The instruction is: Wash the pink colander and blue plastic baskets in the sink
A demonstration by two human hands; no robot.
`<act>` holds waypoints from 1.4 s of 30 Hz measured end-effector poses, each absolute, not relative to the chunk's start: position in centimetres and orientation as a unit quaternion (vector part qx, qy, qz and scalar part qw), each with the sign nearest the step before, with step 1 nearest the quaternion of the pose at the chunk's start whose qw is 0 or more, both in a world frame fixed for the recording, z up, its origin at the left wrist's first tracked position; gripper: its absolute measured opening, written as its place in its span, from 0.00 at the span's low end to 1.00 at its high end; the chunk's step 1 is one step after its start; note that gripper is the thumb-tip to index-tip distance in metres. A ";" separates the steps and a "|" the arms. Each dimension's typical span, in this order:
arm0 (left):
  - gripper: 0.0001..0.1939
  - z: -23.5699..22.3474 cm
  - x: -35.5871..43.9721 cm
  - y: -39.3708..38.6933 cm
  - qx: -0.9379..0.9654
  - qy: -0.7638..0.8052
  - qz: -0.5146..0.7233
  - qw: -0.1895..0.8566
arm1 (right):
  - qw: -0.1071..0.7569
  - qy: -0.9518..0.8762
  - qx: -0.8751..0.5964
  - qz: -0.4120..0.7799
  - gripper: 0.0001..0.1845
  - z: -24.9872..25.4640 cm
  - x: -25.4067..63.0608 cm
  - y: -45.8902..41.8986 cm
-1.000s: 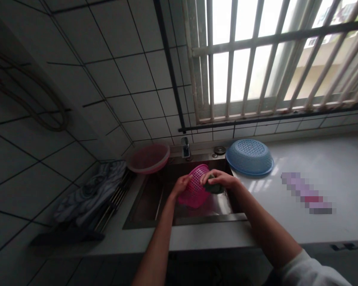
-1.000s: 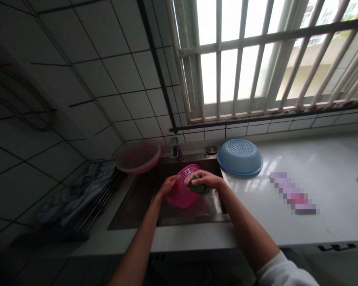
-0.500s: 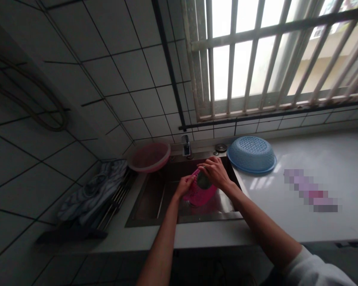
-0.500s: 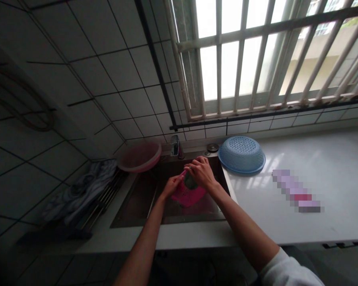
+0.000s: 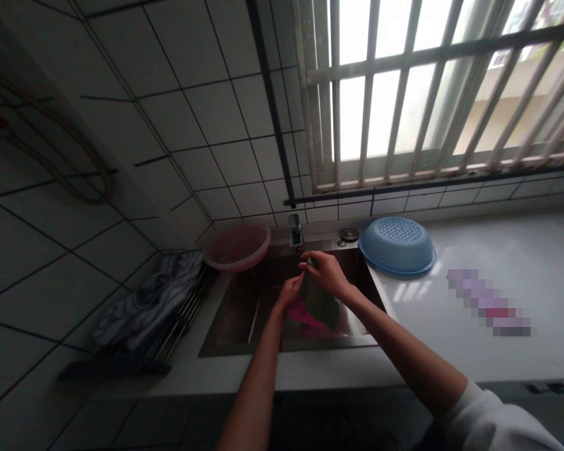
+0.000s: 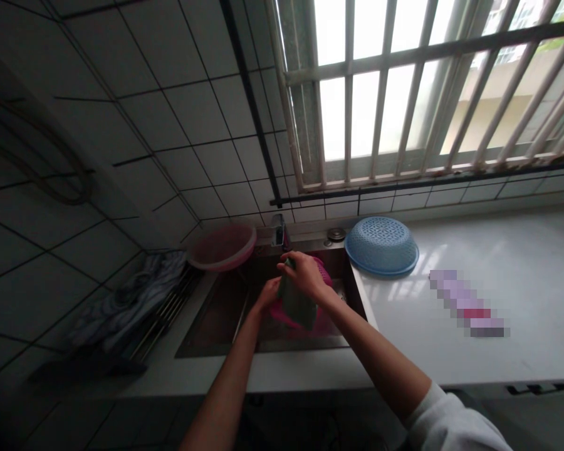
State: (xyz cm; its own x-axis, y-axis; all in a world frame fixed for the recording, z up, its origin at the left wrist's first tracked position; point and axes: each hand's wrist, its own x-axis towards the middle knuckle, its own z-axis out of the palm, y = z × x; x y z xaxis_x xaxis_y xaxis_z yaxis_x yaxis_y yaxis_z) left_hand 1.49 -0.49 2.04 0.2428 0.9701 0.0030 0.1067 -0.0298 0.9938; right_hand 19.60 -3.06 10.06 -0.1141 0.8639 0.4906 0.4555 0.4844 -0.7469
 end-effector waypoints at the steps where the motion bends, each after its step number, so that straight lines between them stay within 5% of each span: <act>1: 0.30 2.0 1.4 -0.5 0.582 0.455 0.418 0.528 | 0.471 -0.702 -0.499 0.190 0.19 9.2 20.1 -2.2; 5: 0.36 1.7 1.1 -0.1 0.548 0.498 0.429 0.518 | 0.444 -0.692 -0.561 0.095 0.38 5.3 22.5 0.1; 11: 0.40 1.4 1.0 0.5 0.504 0.535 0.460 0.499 | 0.392 -0.747 -0.529 0.087 0.23 2.2 22.3 -1.8; 18: 0.38 1.5 0.9 0.6 0.522 0.534 0.465 0.475 | 0.336 -0.889 -0.305 0.058 0.28 3.0 18.7 -4.9; 25: 0.38 1.6 0.9 0.2 0.520 0.560 0.428 0.483 | 0.356 -0.741 -0.561 0.096 0.25 1.3 22.3 -2.0; 29: 0.29 2.3 1.2 0.0 0.608 0.563 0.443 0.343 | 0.360 -0.762 -0.536 0.045 0.24 0.9 21.7 -1.7; 33: 0.16 3.1 1.1 -0.4 0.651 0.595 0.417 0.218 | 0.376 -0.783 -0.495 0.024 0.33 1.5 20.0 -2.4; 37: 0.18 3.6 0.9 -0.3 0.620 0.650 0.357 0.256 | 0.400 -0.783 -0.475 0.030 0.40 1.8 18.8 -3.1; 42: 0.28 3.8 0.9 -0.3 0.594 0.665 0.332 0.308 | 0.402 -0.798 -0.437 0.098 0.26 1.7 18.7 -3.7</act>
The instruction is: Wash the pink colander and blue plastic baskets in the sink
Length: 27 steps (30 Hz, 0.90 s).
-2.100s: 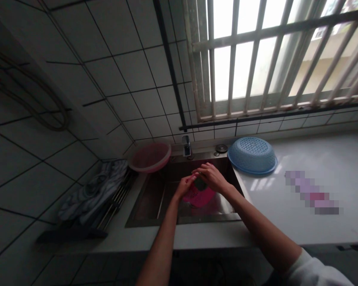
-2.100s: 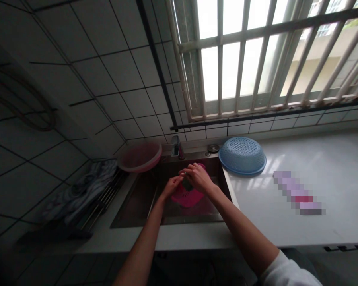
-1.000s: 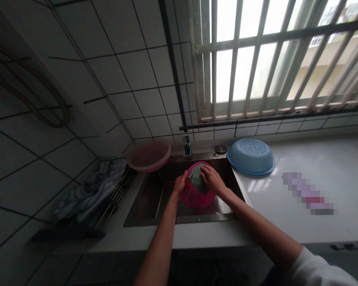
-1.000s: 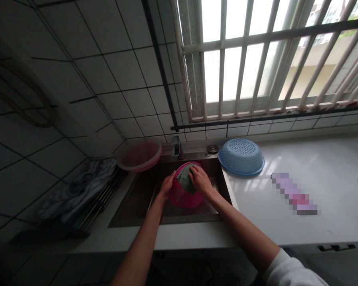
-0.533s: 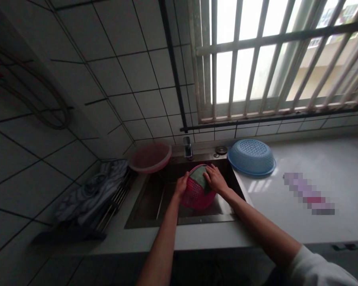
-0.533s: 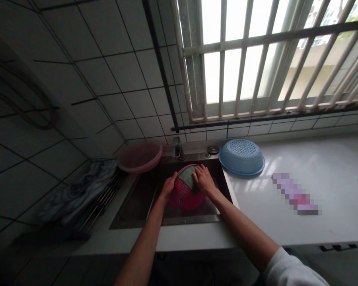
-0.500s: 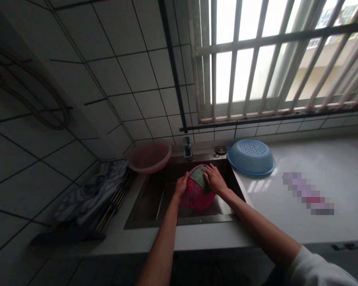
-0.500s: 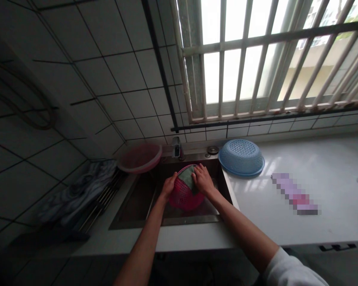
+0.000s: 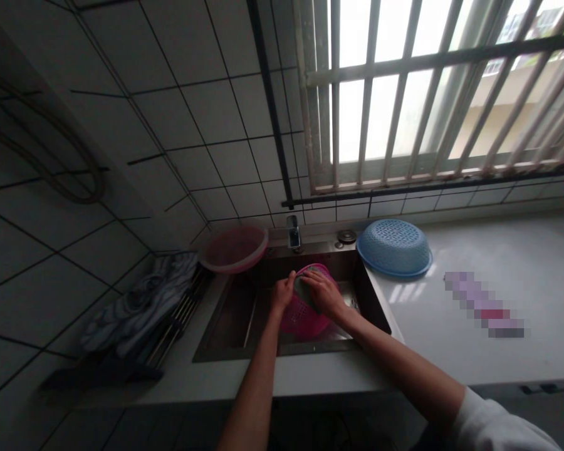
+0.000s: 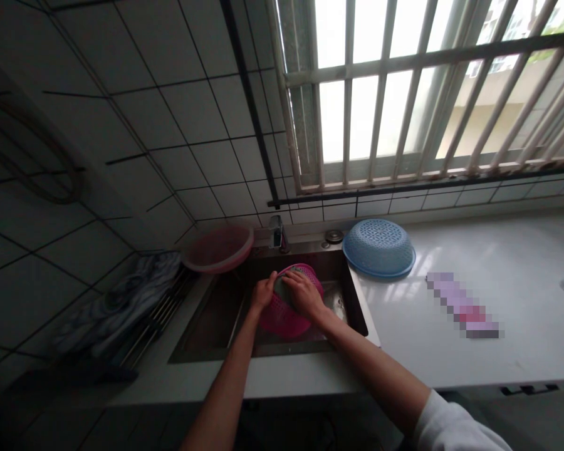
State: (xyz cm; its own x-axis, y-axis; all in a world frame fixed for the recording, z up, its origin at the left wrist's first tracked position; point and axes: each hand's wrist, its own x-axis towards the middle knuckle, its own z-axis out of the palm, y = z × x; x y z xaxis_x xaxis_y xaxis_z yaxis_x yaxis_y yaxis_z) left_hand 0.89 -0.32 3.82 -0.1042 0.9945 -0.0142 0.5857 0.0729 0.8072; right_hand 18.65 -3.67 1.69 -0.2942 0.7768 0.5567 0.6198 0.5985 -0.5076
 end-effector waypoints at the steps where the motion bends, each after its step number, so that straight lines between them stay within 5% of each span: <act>1: 0.30 3.8 0.8 -0.4 0.590 0.663 0.344 0.306 | 0.405 -0.793 -0.441 0.114 0.24 1.6 19.0 -3.6; 8: 0.32 3.1 0.4 0.0 0.549 0.663 0.396 0.320 | 0.407 -0.729 -0.526 0.159 0.24 1.7 20.9 -2.9; 15: 0.36 2.5 0.4 0.1 0.572 0.612 0.431 0.336 | 0.353 -0.870 -0.328 0.103 0.24 2.6 18.9 -4.4; 21: 0.40 3.1 0.7 -0.3 0.560 0.606 0.435 0.361 | 0.402 -0.767 -0.474 0.161 0.24 1.2 22.5 -2.0; 27: 0.42 3.4 1.6 -0.7 0.582 0.563 0.447 0.380 | 0.441 -0.722 -0.528 0.078 0.20 1.4 22.2 -2.0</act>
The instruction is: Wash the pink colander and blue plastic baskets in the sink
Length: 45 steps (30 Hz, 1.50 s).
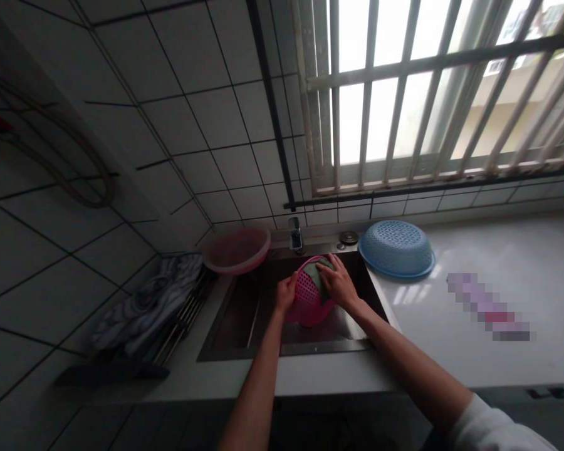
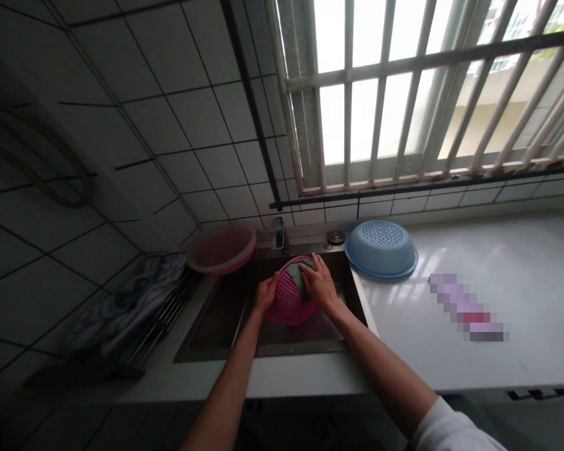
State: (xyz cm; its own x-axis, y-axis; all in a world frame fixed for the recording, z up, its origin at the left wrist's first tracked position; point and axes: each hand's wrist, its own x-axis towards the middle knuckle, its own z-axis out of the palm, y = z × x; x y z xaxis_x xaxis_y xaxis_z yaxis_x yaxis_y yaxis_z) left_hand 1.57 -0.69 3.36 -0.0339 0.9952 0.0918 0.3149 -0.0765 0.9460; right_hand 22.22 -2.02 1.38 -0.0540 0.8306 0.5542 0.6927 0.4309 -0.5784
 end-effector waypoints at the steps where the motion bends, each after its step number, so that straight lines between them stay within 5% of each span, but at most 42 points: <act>1: 0.41 3.3 1.6 -0.7 0.589 0.559 0.445 0.378 | 0.443 -0.723 -0.524 0.080 0.20 1.4 22.0 -2.1; 4: 0.36 3.1 1.5 -0.9 0.628 0.559 0.422 0.338 | 0.433 -0.734 -0.508 0.121 0.20 1.2 21.6 -2.2; 8: 0.20 3.7 1.3 -1.4 0.676 0.602 0.394 0.162 | 0.418 -0.758 -0.480 0.144 0.22 0.5 20.8 -2.4; 11: 0.20 4.3 1.2 -1.9 0.649 0.672 0.350 0.077 | 0.393 -0.802 -0.428 0.141 0.25 0.6 19.4 -3.1; 17: 0.30 4.4 0.3 -1.4 0.561 0.737 0.320 0.199 | 0.358 -0.863 -0.334 0.124 0.30 1.7 18.1 -4.2; 25: 0.38 2.8 0.1 -0.4 0.526 0.676 0.418 0.301 | 0.418 -0.745 -0.486 0.184 0.25 1.2 21.8 -1.7; 32: 0.45 2.4 1.2 0.2 0.510 0.570 0.470 0.440 | 0.325 -0.897 -0.282 0.096 0.20 3.3 18.2 -4.9; 36: 0.44 2.1 0.8 0.0 0.525 0.564 0.463 0.440 | 0.386 -0.829 -0.389 0.110 0.23 2.8 19.9 -3.8; 40: 0.37 1.8 1.1 0.0 0.577 0.565 0.450 0.381 | 0.411 -0.756 -0.486 0.152 0.25 1.2 21.9 -2.3; 45: 0.19 2.9 1.5 -0.8 0.650 0.578 0.479 0.115 | 0.378 -0.791 -0.458 0.145 0.26 0.8 20.1 -2.8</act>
State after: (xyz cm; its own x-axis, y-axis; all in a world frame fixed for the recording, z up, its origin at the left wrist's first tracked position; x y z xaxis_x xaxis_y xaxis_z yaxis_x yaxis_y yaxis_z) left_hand 1.52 -0.80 2.92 -0.1275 0.8620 0.4906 0.6421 -0.3052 0.7033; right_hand 20.12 -2.80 0.83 -0.2947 0.8344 0.4658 0.6153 0.5386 -0.5755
